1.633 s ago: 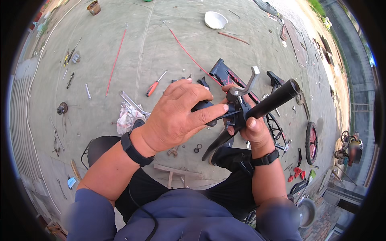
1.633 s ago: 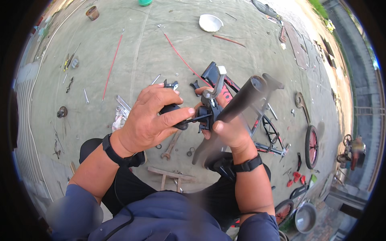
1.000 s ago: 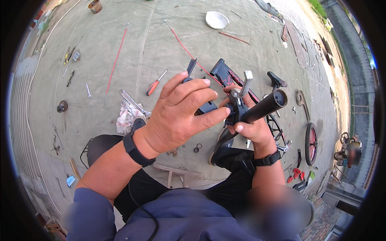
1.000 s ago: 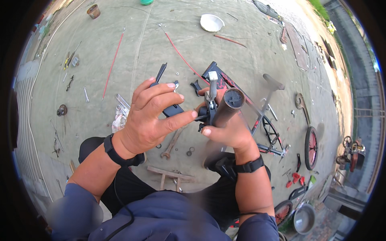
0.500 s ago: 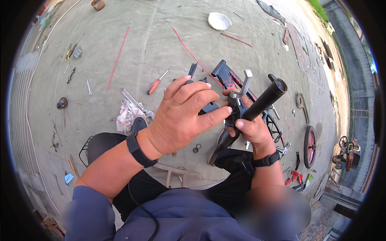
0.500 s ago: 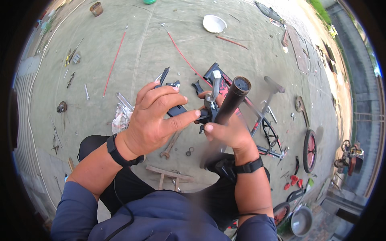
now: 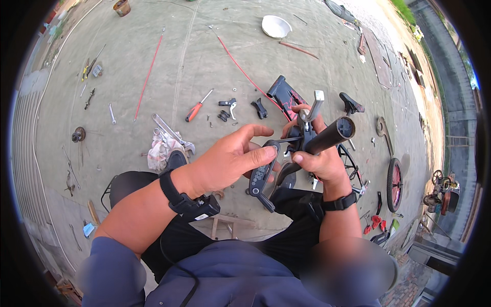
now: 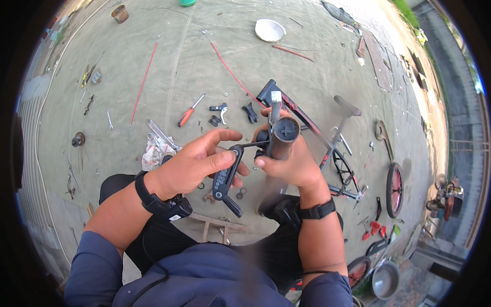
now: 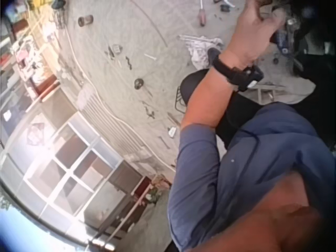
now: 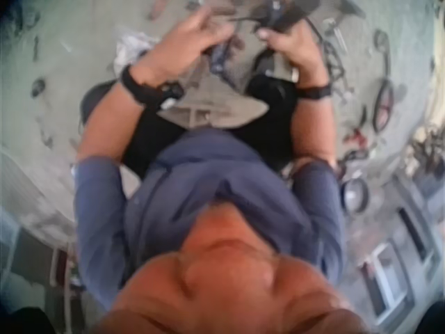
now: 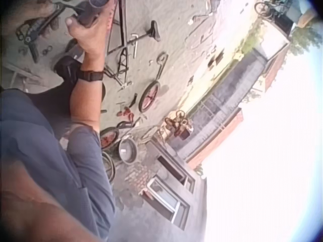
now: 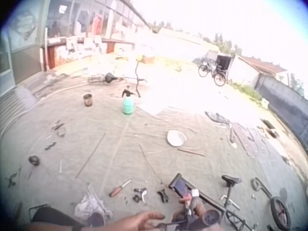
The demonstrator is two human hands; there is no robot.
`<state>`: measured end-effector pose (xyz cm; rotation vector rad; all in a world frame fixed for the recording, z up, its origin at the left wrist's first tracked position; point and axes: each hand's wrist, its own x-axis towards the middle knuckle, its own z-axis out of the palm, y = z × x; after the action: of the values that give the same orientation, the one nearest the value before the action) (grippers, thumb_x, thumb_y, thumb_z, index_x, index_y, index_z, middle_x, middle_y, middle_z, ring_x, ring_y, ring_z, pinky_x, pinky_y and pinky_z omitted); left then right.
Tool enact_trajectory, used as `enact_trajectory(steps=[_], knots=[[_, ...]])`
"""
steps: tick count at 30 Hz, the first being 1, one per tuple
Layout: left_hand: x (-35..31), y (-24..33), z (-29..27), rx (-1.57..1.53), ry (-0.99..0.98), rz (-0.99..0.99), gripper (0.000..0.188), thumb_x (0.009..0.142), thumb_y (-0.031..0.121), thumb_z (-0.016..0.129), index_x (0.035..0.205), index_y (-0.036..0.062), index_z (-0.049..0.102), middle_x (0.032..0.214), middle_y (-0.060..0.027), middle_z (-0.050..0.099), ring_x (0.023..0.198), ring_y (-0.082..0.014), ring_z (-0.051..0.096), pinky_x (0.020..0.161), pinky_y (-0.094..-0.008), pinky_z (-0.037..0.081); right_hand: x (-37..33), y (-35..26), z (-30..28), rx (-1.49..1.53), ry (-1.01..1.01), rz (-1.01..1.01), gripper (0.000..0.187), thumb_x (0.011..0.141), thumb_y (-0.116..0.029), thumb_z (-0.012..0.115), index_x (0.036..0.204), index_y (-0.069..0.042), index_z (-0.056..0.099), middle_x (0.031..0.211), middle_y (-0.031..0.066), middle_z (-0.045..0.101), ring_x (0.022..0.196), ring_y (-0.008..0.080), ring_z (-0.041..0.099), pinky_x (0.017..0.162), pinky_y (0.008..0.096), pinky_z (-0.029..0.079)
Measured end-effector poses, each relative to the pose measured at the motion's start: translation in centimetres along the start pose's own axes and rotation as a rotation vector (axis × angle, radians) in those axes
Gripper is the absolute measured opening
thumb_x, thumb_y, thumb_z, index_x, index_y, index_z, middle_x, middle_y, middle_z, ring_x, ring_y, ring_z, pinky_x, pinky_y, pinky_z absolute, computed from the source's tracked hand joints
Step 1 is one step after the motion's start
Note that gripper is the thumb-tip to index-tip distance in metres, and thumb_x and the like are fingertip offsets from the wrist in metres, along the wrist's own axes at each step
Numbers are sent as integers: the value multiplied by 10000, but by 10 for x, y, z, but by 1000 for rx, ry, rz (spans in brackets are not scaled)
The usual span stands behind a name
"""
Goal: The person assembles a bicycle handlebar by attaching a shifter and brake lever, tightening the clamp with a screwdriver, and wiping the handlebar with a cloth. The person then places the handlebar aside.
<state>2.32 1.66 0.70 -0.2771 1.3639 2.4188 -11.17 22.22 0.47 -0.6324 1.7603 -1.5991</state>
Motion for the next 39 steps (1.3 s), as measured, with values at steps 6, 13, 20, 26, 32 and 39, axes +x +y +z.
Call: enact_trajectory(steps=[6,13,20,26,32,39], knots=[[6,8,-10,-360,-38,-262,495,1080,497,503,1213,29,596,897,-206,729,666,-295,743,548,-365,604,0,-2,-2,-234,20,-49,1023,650,-388,912,1482,-68,409,1041,70,648,966,167,597,890,338,482],[7,5,-15,-317,-71,-219,568,1099,480,462,1305,-28,610,929,-209,737,649,-273,734,580,-346,611,3,0,0,-130,7,-51,1004,677,-417,870,1488,-55,404,1046,75,648,965,167,591,888,341,467],[4,4,-12,-362,-74,-247,562,1093,496,472,1310,-4,611,929,-200,738,673,-266,748,575,-334,611,5,7,-5,-112,59,-60,1028,692,-408,848,1517,-53,349,1064,115,635,941,161,595,744,300,501],[1,5,-15,-68,-57,24,505,1049,420,607,1353,19,578,1094,-176,719,866,-239,748,708,-335,603,3,3,-8,-8,69,-78,1040,700,-425,867,1525,-70,342,1074,142,623,748,144,604,634,253,508],[2,4,-7,1085,185,718,719,722,182,901,1363,82,590,1172,-139,654,1012,-359,647,897,-454,522,2,-4,-7,204,-44,6,1042,698,-463,891,1503,-61,365,1040,121,652,713,144,626,616,256,512],[7,5,-12,1272,252,972,772,631,112,890,1351,106,611,1130,-82,635,996,-300,633,874,-444,482,1,-4,0,298,-93,50,1054,697,-487,901,1498,-66,360,1017,117,660,635,132,604,580,255,491]])
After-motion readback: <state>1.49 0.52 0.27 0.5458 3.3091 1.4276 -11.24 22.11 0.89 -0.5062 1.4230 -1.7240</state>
